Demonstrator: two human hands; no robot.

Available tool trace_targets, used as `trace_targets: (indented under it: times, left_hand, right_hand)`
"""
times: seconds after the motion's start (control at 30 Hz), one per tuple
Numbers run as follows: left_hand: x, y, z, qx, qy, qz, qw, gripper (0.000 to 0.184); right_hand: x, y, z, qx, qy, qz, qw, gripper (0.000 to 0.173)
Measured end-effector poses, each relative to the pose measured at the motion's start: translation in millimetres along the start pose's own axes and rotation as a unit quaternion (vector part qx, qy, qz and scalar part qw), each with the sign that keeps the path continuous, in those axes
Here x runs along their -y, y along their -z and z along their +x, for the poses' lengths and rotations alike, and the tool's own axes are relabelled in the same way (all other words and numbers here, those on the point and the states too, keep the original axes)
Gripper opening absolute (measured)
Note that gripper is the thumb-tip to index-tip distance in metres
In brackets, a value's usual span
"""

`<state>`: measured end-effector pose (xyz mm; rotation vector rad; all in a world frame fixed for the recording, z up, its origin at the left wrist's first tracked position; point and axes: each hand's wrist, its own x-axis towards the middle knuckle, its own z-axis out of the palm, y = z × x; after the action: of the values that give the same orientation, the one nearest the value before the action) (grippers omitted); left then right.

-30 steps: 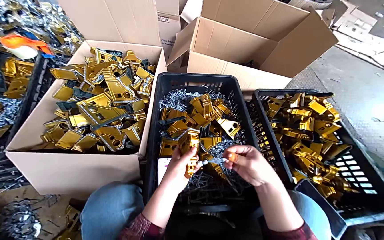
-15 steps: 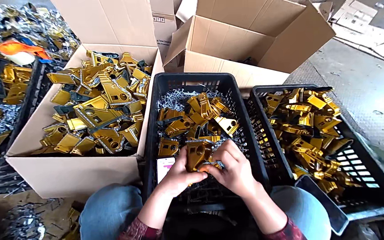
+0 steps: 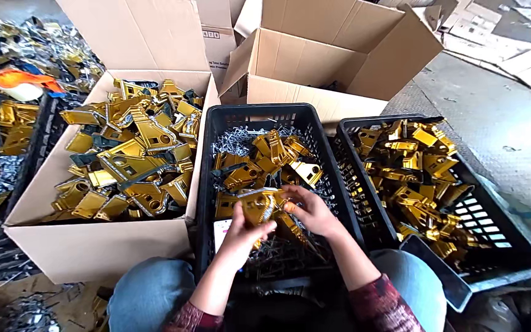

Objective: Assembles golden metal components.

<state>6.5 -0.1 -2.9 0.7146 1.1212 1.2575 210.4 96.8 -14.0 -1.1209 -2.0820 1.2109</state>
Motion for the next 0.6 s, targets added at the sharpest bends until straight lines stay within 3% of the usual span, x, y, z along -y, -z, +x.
trace_targets:
  times: [0.07,0.1,0.17,0.3,0.4,0.53,0.6]
  left_hand:
    - [-7.8,2.6,5.2,-0.093,0.033,-0.039,0.994,0.055]
    - [-14.3,3.0,8.0,-0.136,0.062,-0.061,0.987,0.049]
    - [-21.4,4.8,11.2,-0.181,0.083,-0.084,0.976,0.060]
    - [-14.5,6.5,10.6,-0.220,0.039,-0.029,0.974,0.063]
    - [-13.3,8.4,11.5,-0.227,-0.007,-0.023,0.974,0.060]
    - [-15.1,8.7,10.0,-0.237,-0.017,-0.002,0.971,0.059]
    - [-16.4,9.3,10.1,-0.238,-0.017,0.008,0.971,0.059]
  right_hand:
    - [-15.7,9.5,1.4,0.089,-0.168,-0.159,0.969,0.032]
    - [-24.7,6.0,2.3,0.160,-0.224,-0.214,0.937,0.030]
    - [-31.1,-7.0,2.5,0.261,-0.262,-0.238,0.898,0.032]
    - [-17.0,-20.1,-2.6,0.233,-0.303,-0.218,0.898,0.038]
    - [-11.0,-28.2,-9.4,0.203,-0.369,-0.291,0.859,0.039]
    - [-44.7,-23.8,-11.0,0.280,-0.310,-0.278,0.865,0.049]
    - [-41.3,-17.2,-10.8,0.260,-0.315,-0.263,0.874,0.046]
